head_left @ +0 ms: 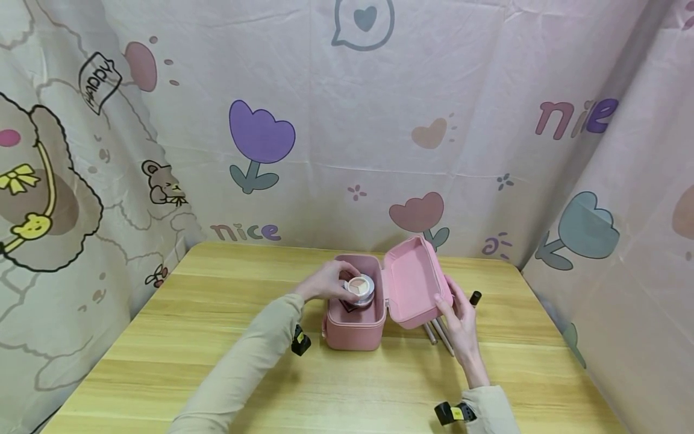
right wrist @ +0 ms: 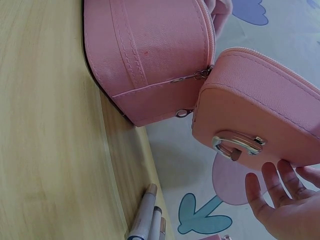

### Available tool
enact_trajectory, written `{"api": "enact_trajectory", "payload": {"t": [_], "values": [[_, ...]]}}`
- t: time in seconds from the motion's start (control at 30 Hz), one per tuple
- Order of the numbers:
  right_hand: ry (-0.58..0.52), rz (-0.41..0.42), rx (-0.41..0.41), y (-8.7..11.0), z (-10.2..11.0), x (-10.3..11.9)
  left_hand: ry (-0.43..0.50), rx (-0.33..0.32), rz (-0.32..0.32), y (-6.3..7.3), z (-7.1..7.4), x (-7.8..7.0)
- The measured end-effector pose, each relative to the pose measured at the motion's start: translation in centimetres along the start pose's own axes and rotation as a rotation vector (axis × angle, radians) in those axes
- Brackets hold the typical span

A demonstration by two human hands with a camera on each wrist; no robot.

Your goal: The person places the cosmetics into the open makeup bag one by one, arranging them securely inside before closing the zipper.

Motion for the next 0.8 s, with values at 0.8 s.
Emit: {"api": "enact_trajectory", "payload": {"t": [0.8], "values": [[0.012,-0.013,-0.005,0.0,0.0,0.0,-0.181,0.066,0.005,-1.8,-2.2,-0.9]]}}
Point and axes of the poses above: each hand's wrist, its own y-axis away from the middle knuckle, its own z-axis out of the back of the hand, x = y × z, the point moved 2 cm from there along -y, towards the middle knuckle, and after that the axes turned 7 degrees about x, right-handed, at the moved point
